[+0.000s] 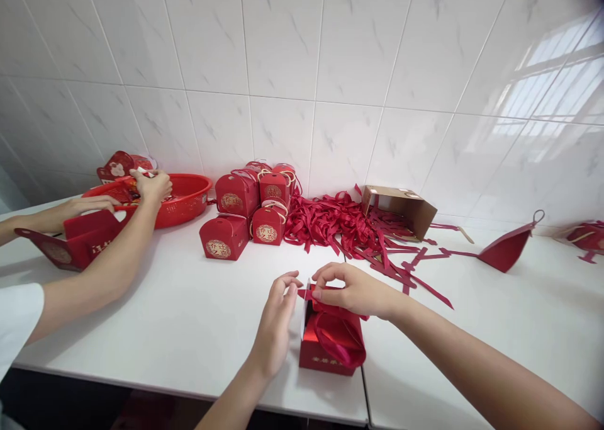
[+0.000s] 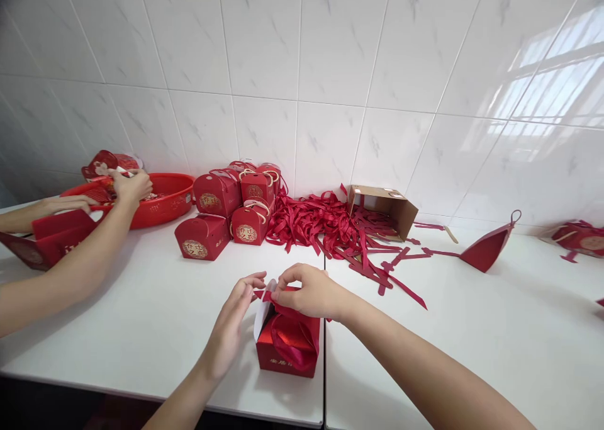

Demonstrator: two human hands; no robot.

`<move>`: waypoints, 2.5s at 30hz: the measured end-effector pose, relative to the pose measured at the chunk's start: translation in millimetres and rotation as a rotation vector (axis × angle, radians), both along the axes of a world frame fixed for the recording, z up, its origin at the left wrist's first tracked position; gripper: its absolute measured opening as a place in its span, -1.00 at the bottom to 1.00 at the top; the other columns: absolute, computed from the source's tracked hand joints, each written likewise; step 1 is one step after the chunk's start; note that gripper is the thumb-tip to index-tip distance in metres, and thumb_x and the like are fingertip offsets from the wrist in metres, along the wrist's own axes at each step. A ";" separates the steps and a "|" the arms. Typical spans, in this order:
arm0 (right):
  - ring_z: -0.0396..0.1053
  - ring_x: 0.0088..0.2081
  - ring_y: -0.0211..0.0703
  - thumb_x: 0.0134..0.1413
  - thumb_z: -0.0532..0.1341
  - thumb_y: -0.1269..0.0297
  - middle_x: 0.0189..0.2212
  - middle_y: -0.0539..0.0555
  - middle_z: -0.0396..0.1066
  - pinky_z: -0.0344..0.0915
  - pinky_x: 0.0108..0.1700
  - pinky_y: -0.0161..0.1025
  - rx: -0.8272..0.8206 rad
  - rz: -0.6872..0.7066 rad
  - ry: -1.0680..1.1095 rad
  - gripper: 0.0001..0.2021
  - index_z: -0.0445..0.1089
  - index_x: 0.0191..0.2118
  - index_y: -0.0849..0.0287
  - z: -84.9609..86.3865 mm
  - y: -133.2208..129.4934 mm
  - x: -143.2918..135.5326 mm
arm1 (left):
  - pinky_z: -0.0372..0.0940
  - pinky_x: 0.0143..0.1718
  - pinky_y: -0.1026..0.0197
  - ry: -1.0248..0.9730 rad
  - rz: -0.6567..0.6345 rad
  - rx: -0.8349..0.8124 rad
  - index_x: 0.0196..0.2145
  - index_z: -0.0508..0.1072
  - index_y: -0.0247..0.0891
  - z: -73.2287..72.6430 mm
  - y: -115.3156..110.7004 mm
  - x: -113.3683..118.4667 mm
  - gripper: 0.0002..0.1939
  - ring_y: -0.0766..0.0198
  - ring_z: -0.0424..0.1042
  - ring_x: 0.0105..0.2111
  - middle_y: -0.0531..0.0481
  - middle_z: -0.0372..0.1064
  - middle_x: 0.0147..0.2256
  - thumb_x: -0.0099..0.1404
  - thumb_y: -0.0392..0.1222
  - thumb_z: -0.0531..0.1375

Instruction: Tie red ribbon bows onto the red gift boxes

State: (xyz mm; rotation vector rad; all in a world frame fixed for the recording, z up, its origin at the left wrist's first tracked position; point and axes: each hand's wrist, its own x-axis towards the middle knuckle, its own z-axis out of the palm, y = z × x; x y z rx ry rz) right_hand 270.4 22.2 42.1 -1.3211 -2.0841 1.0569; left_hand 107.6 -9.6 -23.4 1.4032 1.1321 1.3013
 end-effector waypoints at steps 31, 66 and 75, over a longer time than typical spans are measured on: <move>-0.08 -0.59 -0.38 -0.05 0.31 0.10 -0.60 -0.19 -0.05 -0.08 -0.55 -0.37 -0.169 -0.142 0.275 -0.68 0.22 -0.25 0.09 -28.2 -31.9 87.2 | 0.09 -0.43 0.29 0.422 -0.383 -0.084 -0.56 0.28 -0.25 17.4 33.5 -28.8 -0.65 0.33 0.14 -0.50 0.12 0.13 -0.55 0.22 0.05 0.12; -0.06 -0.55 -0.32 0.14 0.04 -0.09 -0.61 -0.10 -0.01 -0.06 -0.52 -0.32 -0.060 -0.225 0.079 -0.57 0.17 -0.56 0.16 -32.7 -30.2 84.6 | 0.06 -0.45 0.31 0.433 -0.281 -0.082 -0.56 0.30 -0.24 39.6 32.0 -26.0 -0.64 0.36 0.12 -0.52 0.13 0.13 -0.56 0.19 0.09 0.14; -0.11 -0.61 -0.34 0.13 -0.06 -0.18 -0.69 -0.12 -0.08 -0.07 -0.53 -0.30 -0.175 -0.266 -0.052 -0.46 0.01 -0.66 0.14 -68.7 -30.1 77.2 | 0.09 -0.39 0.28 0.447 -0.332 -0.183 -0.53 0.31 -0.26 21.9 34.2 -25.3 -0.61 0.32 0.17 -0.48 0.10 0.18 -0.52 0.19 0.14 0.12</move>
